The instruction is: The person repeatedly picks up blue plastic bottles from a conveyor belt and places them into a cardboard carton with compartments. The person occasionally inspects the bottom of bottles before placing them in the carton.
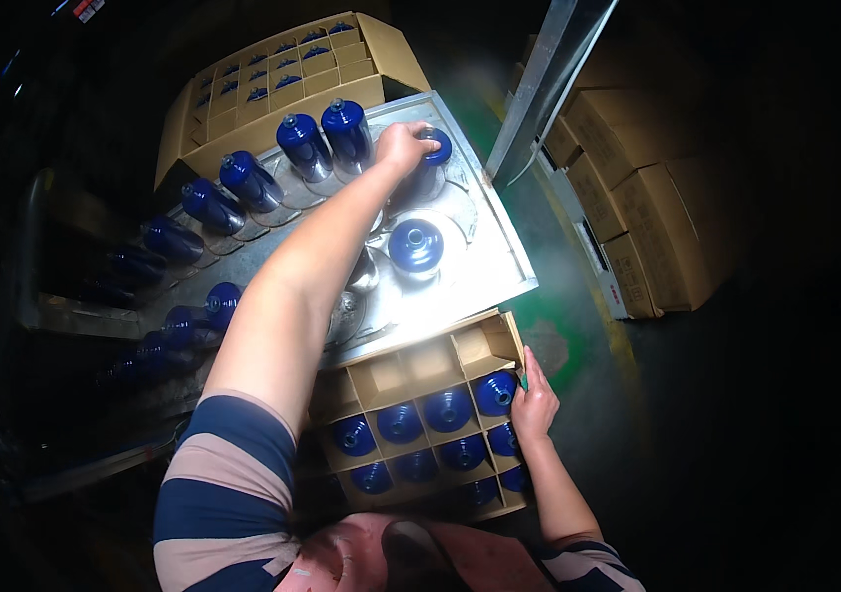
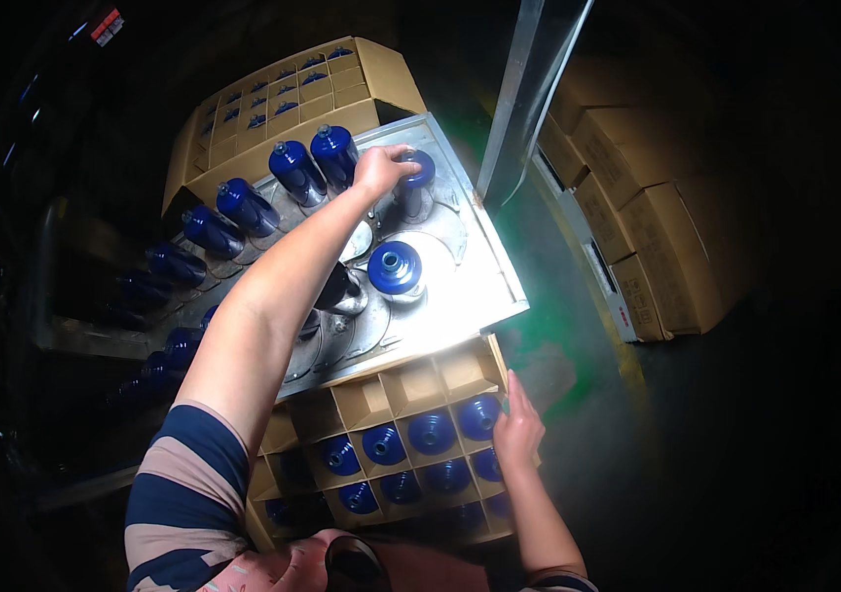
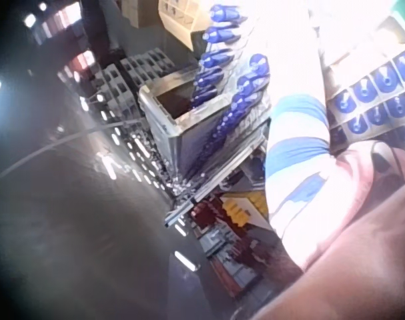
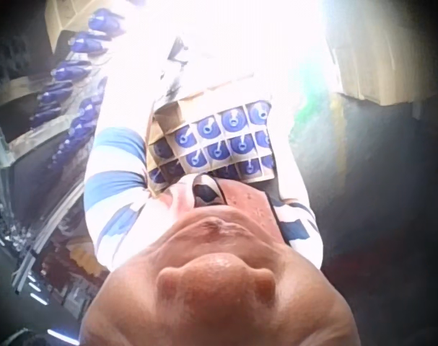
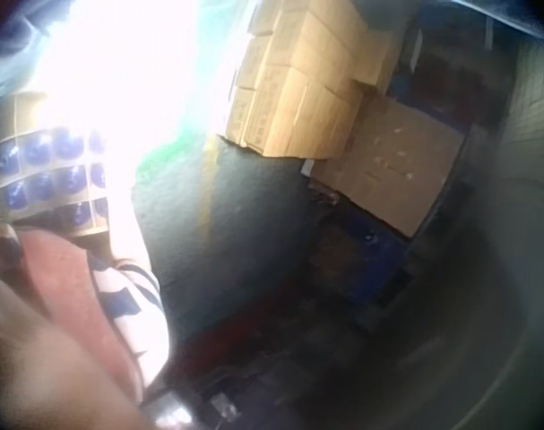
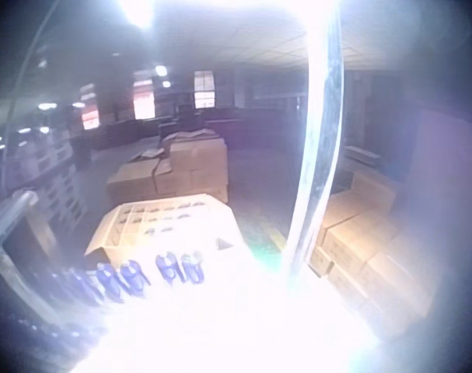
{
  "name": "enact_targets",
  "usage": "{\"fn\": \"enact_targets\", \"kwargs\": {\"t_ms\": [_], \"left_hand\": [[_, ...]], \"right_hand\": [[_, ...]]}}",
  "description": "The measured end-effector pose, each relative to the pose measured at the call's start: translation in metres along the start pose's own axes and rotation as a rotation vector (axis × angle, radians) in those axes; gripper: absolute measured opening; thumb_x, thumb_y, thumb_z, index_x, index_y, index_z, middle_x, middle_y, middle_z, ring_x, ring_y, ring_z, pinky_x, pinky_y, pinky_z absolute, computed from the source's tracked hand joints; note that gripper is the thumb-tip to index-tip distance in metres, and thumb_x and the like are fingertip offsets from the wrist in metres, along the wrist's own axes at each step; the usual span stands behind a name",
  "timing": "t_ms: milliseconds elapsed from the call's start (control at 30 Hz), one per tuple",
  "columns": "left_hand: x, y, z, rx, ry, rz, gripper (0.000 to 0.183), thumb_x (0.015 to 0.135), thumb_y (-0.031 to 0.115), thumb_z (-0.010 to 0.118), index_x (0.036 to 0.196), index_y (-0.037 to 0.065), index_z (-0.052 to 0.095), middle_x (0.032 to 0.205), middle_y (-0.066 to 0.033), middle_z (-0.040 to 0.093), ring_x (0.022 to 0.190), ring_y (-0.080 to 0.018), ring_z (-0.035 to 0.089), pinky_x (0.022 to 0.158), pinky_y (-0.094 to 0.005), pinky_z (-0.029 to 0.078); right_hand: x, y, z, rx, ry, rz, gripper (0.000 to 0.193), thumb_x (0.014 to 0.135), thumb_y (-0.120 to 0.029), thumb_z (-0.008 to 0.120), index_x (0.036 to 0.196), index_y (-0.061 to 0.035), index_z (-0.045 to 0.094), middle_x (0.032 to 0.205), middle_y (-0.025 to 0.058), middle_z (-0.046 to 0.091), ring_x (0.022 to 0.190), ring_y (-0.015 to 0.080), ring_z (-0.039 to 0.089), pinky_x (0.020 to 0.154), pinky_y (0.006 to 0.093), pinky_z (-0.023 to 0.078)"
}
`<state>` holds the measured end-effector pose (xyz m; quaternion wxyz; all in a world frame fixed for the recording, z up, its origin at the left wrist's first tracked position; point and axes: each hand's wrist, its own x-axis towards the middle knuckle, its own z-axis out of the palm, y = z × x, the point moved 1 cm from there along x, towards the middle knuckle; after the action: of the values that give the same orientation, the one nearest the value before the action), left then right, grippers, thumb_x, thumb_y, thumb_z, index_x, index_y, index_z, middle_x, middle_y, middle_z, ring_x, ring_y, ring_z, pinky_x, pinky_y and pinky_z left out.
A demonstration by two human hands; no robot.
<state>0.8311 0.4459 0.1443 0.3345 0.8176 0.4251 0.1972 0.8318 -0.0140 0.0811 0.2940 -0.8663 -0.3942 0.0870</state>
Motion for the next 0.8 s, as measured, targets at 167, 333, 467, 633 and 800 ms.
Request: {"fn": "enact_targets", "kwargs": {"t_ms": [167,333,467,633,800], "left_hand": [[-0.040,0.019,-0.036,0.018,0.041,0.077,0.054,0.076,0.022,0.077,0.127,0.011,0.062,0.118,-0.0165,0.066,0.109,-0.0272,0.064,0.097,-0.0337,0.047],[-0.181,0.022,-0.091,-0.712,0.088,0.216,0.029,0.090,0.008,0.064,0.119,0.004,0.066,0.121,-0.0062,0.066,0.108,-0.0148,0.062,0.095,-0.0281,0.046],[-0.365,-0.027,-0.117,-0.671,0.338,-0.280,0.020,0.090,0.003,0.062,0.110,0.001,0.068,0.111,-0.0058,0.068,0.098,-0.0092,0.062,0.088,-0.0233,0.047],[-0.513,-0.086,-0.086,-0.524,0.379,-0.573,0.023,0.087,-0.003,0.063,0.110,-0.001,0.067,0.101,-0.0036,0.069,0.093,-0.0091,0.063,0.085,-0.0228,0.050],[-0.535,-0.095,-0.071,0.025,0.231,-0.395,0.039,0.079,0.006,0.073,0.116,0.016,0.069,0.110,-0.0053,0.068,0.104,-0.0194,0.060,0.091,-0.0340,0.046]], "right_hand": [[-0.001,0.006,-0.004,-0.040,0.007,0.005,0.067,0.074,0.011,0.056,0.136,-0.0128,0.052,0.120,0.0149,0.064,0.102,0.0334,0.064,0.082,0.0409,0.053],[0.017,0.024,-0.005,-0.030,0.049,0.010,0.060,0.081,0.006,0.057,0.138,-0.0155,0.052,0.124,0.0123,0.063,0.105,0.0326,0.063,0.084,0.0405,0.052],[0.021,0.038,-0.012,-0.062,0.005,-0.041,0.063,0.081,0.006,0.059,0.139,-0.0144,0.050,0.125,0.0136,0.062,0.106,0.0335,0.063,0.084,0.0407,0.052],[0.039,0.044,-0.018,-0.072,-0.058,0.065,0.068,0.079,0.006,0.060,0.141,-0.0199,0.048,0.126,0.0119,0.062,0.105,0.0339,0.063,0.084,0.0416,0.051],[0.047,0.037,-0.014,-0.145,-0.060,0.106,0.063,0.083,0.001,0.058,0.140,-0.0235,0.049,0.124,0.0097,0.063,0.099,0.0344,0.064,0.081,0.0420,0.052]]}}
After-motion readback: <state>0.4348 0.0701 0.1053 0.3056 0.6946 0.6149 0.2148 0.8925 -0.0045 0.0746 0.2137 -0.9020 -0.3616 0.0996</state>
